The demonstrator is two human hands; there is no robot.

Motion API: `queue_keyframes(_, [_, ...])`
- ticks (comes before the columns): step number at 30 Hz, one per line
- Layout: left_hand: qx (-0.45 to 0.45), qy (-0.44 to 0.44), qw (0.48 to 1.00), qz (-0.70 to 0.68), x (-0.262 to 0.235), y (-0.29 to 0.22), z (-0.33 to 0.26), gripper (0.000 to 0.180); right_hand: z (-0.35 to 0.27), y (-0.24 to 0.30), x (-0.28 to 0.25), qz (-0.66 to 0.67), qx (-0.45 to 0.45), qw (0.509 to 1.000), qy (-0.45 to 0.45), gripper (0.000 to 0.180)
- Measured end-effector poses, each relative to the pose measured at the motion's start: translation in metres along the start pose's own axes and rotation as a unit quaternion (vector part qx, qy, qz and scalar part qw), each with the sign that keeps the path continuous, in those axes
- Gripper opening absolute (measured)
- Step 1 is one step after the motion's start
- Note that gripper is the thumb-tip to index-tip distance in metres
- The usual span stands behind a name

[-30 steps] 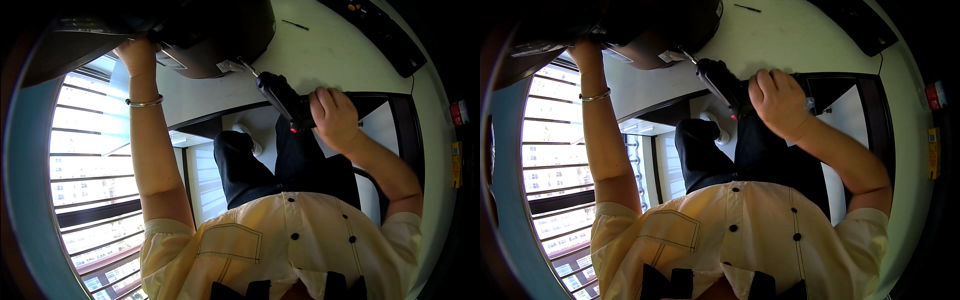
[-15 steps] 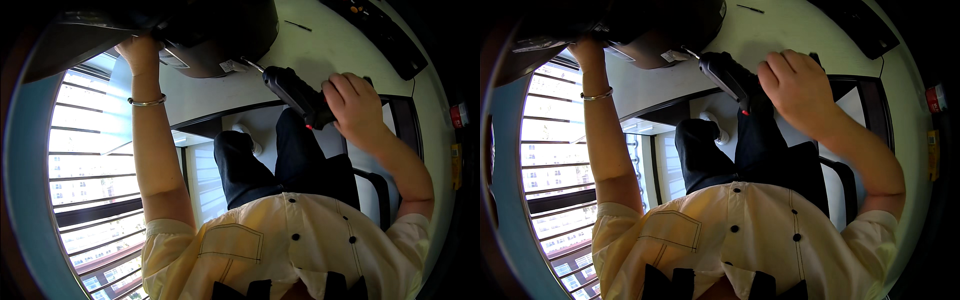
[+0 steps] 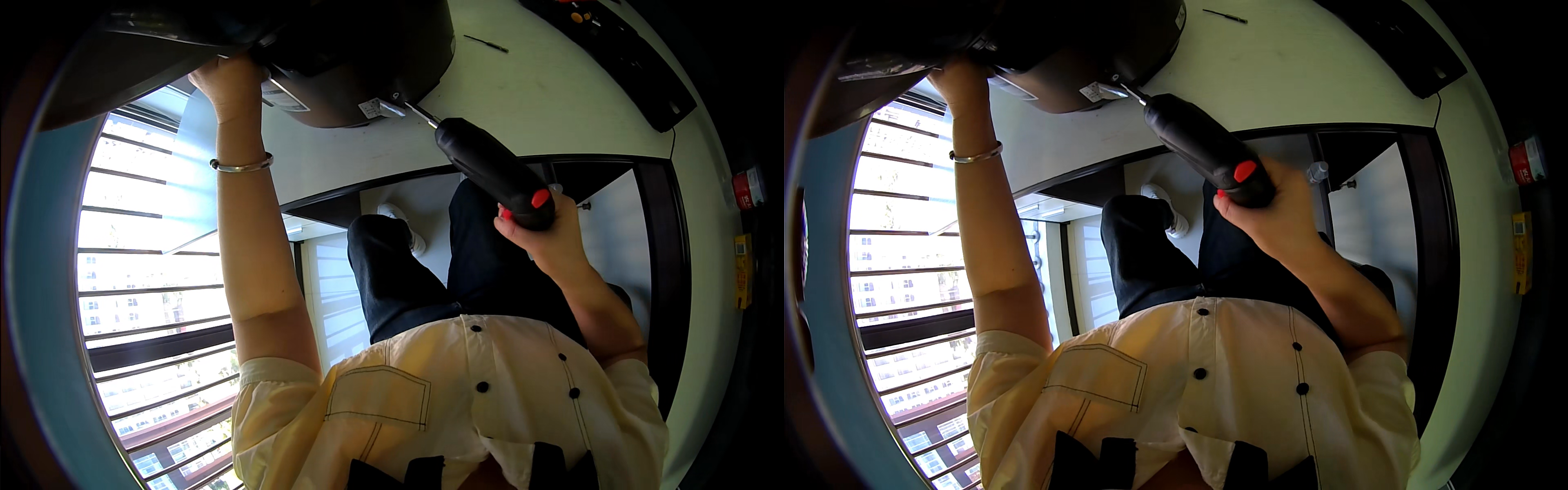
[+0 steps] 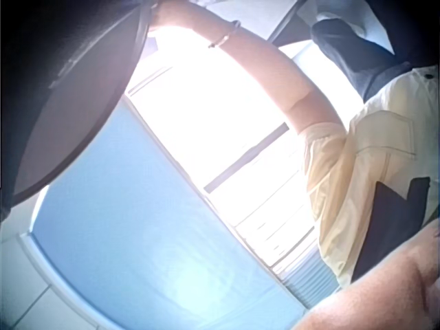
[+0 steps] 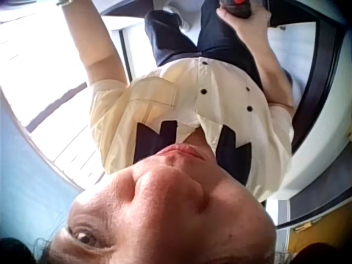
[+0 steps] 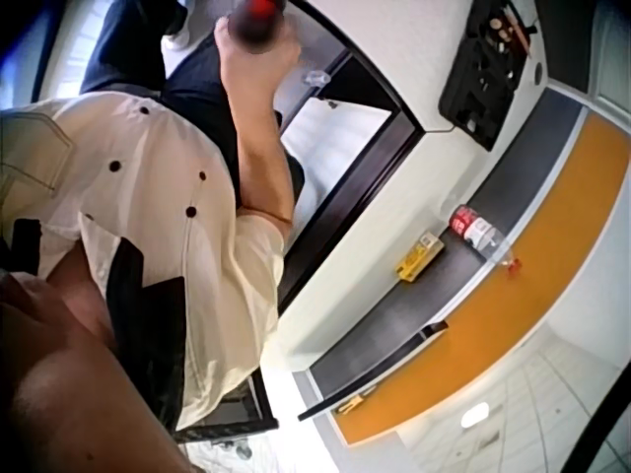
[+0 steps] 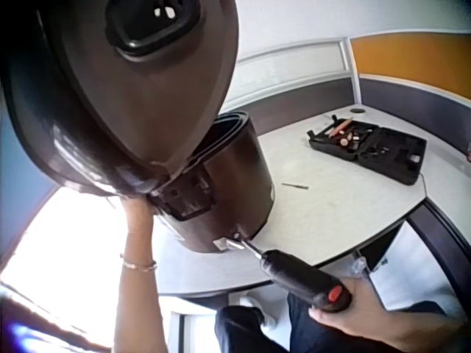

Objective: The person uses a manual screwdriver and then a cordless electric screwdriver to remove screws from the bottom of a dark-colored rice cooker placed on a white table. The person holds the appliance steady with one hand while operating the tools with the other.

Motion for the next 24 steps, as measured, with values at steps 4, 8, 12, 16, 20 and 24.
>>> queue_keyframes(4, [0.019, 0.023, 0.998, 0.052, -0.002, -0.005, 0.001, 0.028, 0.003, -0.003, 0.009, 0.010, -0.005, 1.000, -0.003, 0.021])
queue_keyframes(8, [0.020, 0.045, 0.997, 0.058, -0.002, -0.001, 0.001, 0.027, 0.007, -0.007, 0.014, 0.033, 0.001, 0.999, -0.009, 0.022])
queue_keyframes(12, [0.027, 0.060, 0.986, 0.152, -0.005, 0.017, 0.000, 0.037, 0.007, -0.007, 0.015, 0.014, 0.023, 0.999, 0.018, 0.019])
queue_keyframes(16, [0.077, 0.052, 0.982, 0.162, -0.003, 0.013, 0.001, 0.032, 0.008, -0.008, 0.014, 0.014, 0.034, 0.999, 0.018, 0.019])
queue_keyframes(20, [0.198, 0.016, 0.958, 0.207, -0.001, 0.008, 0.004, 0.021, 0.009, -0.005, 0.016, 0.006, 0.025, 1.000, 0.012, 0.018])
queue_keyframes(24, [0.145, 0.021, 0.978, 0.152, -0.002, 0.009, 0.004, 0.022, 0.009, -0.008, 0.019, 0.008, 0.015, 1.000, 0.009, 0.018])
Point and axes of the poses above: each hand's wrist, its own z-axis towards the middle knuckle, its own x-axis out of the palm, y = z × x, the point moved 2 cm from there along z, towards the middle knuckle, and after that the axes turned 4 degrees about -x, right-handed, at the moved point
